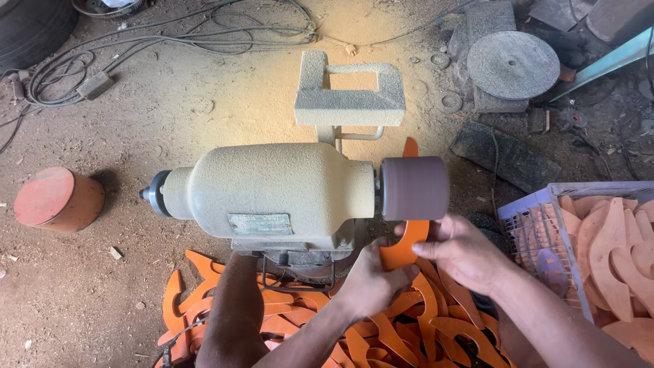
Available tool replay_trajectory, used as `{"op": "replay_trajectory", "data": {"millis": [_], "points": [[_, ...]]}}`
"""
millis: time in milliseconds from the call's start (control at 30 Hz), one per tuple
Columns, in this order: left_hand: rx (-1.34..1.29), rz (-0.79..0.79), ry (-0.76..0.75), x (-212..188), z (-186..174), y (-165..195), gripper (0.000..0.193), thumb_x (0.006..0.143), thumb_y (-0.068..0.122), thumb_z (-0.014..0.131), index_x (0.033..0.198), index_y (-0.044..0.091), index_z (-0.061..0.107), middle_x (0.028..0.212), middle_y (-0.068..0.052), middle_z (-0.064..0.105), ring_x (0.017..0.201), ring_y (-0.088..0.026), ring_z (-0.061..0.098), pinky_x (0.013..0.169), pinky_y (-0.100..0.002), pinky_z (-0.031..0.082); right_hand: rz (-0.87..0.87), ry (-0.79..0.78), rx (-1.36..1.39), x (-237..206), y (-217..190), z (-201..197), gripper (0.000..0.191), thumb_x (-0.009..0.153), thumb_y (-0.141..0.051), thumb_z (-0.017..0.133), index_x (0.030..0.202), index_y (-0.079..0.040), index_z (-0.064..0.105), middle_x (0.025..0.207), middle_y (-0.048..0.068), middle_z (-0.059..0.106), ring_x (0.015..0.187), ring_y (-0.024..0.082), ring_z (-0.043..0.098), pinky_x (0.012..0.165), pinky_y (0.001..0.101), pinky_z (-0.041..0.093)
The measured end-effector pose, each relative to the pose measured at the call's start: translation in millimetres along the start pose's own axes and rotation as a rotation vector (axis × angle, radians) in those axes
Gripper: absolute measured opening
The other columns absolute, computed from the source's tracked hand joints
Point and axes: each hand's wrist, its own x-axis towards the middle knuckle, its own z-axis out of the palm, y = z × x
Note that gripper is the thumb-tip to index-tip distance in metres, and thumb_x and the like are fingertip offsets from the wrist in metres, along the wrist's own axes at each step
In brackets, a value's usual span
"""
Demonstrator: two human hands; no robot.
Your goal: The person repeatedly picks up orange wooden shoe-tree-shaped parts from a pile and presses their edges against a rotating bench grinder wheel to smooth them. Finished parts are placed into a purple plastic crate to the right.
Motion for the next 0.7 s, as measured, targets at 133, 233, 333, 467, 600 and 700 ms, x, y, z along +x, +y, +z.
{"op": "replay_trajectory", "data": {"millis": [133,233,333,467,600,700], "points": [[0.086,0.020,0.013,4,6,4,0.033,0.091,0.006,0.070,0.114,-0.004,0.050,0.077,-0.005,0.061,0.058,-0.008,0.055,0.048,-0.024,0.044,0.006,0.020,-0.129,0,-9,-2,0.054,0.075,0.007,0.069,0.128,0.005,0.058,0.121,0.016,0.066,0.119,0.028,0.063,0.111,0.0475,0.048],[0.053,0.053,0.030,-11,9,-9,0.037,0.091,0.005,0.069,0.121,-0.002,0.049,0.091,-0.003,0.066,0.074,-0.006,0.062,0.063,-0.021,0.051,0.032,0.069,-0.300,-10,-1,5,0.060,0.074,0.007,0.068,0.132,-0.001,0.058,0.121,0.014,0.069,0.113,0.026,0.067,0.109,0.0432,0.051],[0.041,0.025,0.022,-29,6,-29,0.037,0.092,0.006,0.068,0.124,-0.002,0.050,0.094,-0.005,0.067,0.078,-0.007,0.062,0.067,-0.021,0.052,0.072,0.023,-0.281,-23,11,14,0.067,0.074,0.005,0.069,0.138,-0.003,0.054,0.119,0.016,0.074,0.106,0.026,0.073,0.103,0.0414,0.057],[0.011,0.022,0.045,-55,13,-59,0.034,0.093,0.005,0.070,0.121,-0.006,0.053,0.096,-0.006,0.067,0.083,-0.007,0.062,0.072,-0.022,0.051,0.116,-0.002,-0.317,-50,28,26,0.065,0.075,0.005,0.070,0.138,0.001,0.056,0.115,0.021,0.076,0.103,0.028,0.073,0.100,0.0404,0.058],[0.079,0.019,0.062,-60,16,-64,0.035,0.093,0.005,0.075,0.118,-0.005,0.053,0.099,-0.007,0.069,0.091,-0.006,0.065,0.081,-0.021,0.053,0.130,-0.024,-0.164,-59,33,28,0.070,0.073,0.009,0.067,0.142,0.000,0.055,0.116,0.025,0.076,0.106,0.030,0.074,0.103,0.0437,0.057],[0.020,-0.047,0.061,-47,14,-47,0.034,0.092,0.007,0.072,0.118,-0.002,0.052,0.094,-0.006,0.068,0.081,-0.007,0.065,0.072,-0.022,0.054,0.205,0.122,-0.292,-44,24,20,0.061,0.079,0.003,0.069,0.137,-0.001,0.051,0.121,0.019,0.070,0.109,0.029,0.074,0.107,0.0448,0.054]]}}
